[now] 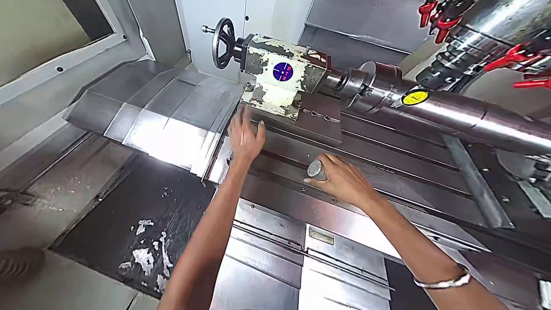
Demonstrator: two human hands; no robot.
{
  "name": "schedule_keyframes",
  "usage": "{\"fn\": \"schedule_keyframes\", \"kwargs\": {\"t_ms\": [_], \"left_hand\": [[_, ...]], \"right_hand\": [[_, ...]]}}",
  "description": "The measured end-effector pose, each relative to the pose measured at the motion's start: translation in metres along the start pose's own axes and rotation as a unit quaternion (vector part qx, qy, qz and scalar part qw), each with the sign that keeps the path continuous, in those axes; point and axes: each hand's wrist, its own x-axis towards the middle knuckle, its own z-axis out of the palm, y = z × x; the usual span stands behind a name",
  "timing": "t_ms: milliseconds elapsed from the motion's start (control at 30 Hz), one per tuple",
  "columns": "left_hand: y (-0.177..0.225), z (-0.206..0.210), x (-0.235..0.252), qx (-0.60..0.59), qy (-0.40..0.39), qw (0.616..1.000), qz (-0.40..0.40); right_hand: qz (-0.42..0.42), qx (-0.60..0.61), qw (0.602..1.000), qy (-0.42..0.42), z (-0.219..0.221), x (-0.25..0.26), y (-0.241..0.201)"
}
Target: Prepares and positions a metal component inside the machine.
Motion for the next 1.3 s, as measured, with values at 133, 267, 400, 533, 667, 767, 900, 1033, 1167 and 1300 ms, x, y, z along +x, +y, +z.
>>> {"fn": "schedule_keyframes", "kwargs": {"t_ms": [133, 267, 400, 533, 667, 767, 900, 1033, 1167, 1300], "left_hand": [[-0.004, 0.017, 0.049, 0.053, -0.035, 0.998, 0.009], [0.001, 0.025, 0.054, 0.080, -0.036, 0.996, 0.021], [0.001, 0.018, 0.056, 0.128, -0.040, 0.991, 0.018], [0.007, 0.013, 0.049, 0.152, -0.061, 0.986, -0.016], [0.017, 0.016, 0.006, 0.128, 0.000, 0.988, 0.082], [0.021, 0.034, -0.014, 0.112, -0.017, 0.979, 0.167], [0.039, 0.061, -0.005, 0.175, -0.032, 0.956, 0.235], [0.042, 0.084, 0.003, 0.238, -0.010, 0.942, 0.235], [0.044, 0.081, -0.008, 0.280, -0.035, 0.923, 0.261], [0.045, 0.069, -0.025, 0.222, -0.081, 0.922, 0.308]], "right_hand": [[0.022, -0.004, 1.000, 0.004, 0.006, 0.009, 0.007], [0.038, -0.026, 0.999, -0.026, 0.012, 0.018, 0.002], [0.042, -0.038, 0.998, -0.035, 0.013, 0.021, -0.003], [0.053, -0.031, 0.997, -0.039, 0.013, 0.020, -0.005], [0.047, -0.017, 0.998, -0.043, 0.011, 0.019, -0.005], [0.042, -0.011, 0.998, -0.038, 0.014, 0.020, -0.004], [0.041, 0.001, 0.999, -0.026, 0.015, 0.020, -0.001], [0.027, 0.018, 0.999, -0.021, 0.016, 0.021, 0.003], [0.018, 0.038, 0.999, -0.007, 0.020, 0.020, 0.006], [0.015, 0.061, 0.998, 0.009, 0.021, 0.020, 0.008]]}}
